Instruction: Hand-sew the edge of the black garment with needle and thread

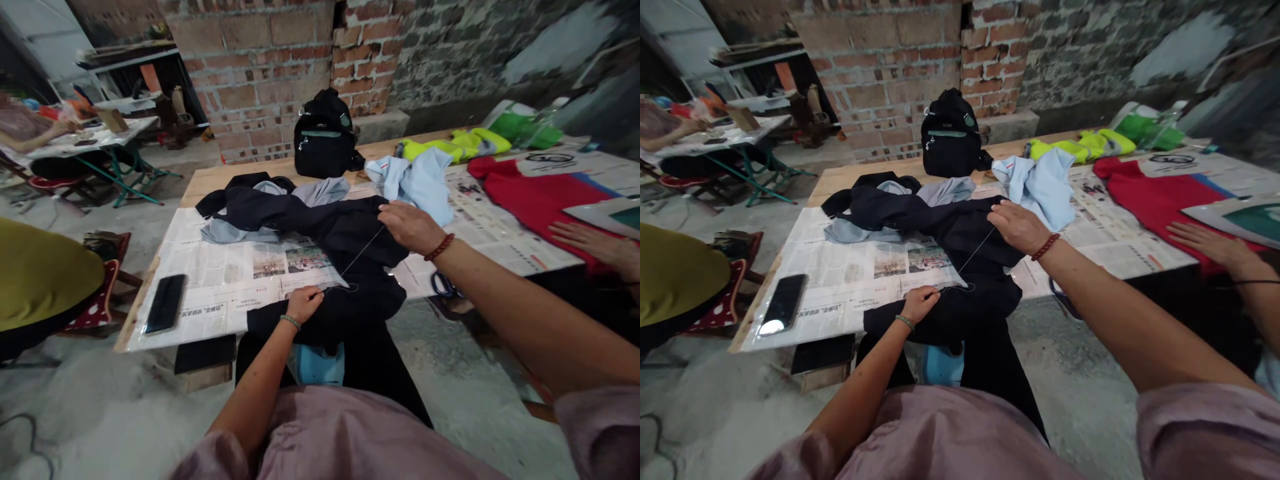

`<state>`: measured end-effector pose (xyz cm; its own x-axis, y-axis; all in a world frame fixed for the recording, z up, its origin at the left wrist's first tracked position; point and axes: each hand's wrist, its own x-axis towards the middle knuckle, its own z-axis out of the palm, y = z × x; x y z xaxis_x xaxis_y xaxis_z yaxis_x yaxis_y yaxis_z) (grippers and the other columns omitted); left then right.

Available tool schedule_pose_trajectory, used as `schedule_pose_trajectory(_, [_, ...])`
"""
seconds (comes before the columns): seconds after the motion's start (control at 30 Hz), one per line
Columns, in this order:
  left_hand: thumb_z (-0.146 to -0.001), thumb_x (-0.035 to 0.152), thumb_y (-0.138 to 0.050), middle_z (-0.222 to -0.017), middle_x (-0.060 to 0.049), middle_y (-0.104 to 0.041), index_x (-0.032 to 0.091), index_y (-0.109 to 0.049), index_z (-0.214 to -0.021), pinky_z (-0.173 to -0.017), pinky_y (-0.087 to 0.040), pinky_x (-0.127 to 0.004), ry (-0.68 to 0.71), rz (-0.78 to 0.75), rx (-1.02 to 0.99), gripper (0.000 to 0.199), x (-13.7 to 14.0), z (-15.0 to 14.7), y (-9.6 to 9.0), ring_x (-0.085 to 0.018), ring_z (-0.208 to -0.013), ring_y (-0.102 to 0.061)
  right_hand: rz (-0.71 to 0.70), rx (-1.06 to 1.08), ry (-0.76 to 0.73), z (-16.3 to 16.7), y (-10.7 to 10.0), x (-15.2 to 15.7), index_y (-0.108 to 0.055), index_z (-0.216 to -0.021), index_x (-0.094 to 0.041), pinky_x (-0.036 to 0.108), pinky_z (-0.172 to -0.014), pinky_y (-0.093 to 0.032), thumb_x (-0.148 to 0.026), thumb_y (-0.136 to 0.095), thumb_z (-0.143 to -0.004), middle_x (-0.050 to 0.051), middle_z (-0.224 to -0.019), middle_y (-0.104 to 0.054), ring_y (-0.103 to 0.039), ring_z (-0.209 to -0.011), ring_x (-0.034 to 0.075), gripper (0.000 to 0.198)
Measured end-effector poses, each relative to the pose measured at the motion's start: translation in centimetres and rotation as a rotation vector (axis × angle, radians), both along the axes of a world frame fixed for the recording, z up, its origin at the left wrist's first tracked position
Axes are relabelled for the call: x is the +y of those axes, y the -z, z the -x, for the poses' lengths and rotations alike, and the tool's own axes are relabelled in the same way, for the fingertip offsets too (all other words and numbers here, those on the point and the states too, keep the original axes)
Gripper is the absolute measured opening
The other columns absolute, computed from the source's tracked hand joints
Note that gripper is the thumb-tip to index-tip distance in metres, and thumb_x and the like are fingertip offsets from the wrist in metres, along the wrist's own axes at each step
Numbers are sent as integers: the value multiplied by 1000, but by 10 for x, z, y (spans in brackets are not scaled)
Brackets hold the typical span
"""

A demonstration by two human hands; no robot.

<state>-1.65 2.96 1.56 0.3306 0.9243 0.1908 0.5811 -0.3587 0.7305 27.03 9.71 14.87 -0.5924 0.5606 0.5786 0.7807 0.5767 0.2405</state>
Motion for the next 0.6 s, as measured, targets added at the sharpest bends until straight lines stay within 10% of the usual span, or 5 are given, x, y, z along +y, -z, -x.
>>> schedule_pose_trajectory(0.6, [-75, 23, -51, -75, 1, -67, 21, -66, -73, -69, -44, -20, -6, 7, 27, 15, 2, 0, 0, -12, -73, -60, -77, -125, 366, -83, -60, 26, -57, -87, -11, 35, -80, -38, -12, -36, -81, 14, -86, -61, -52, -89, 19, 22])
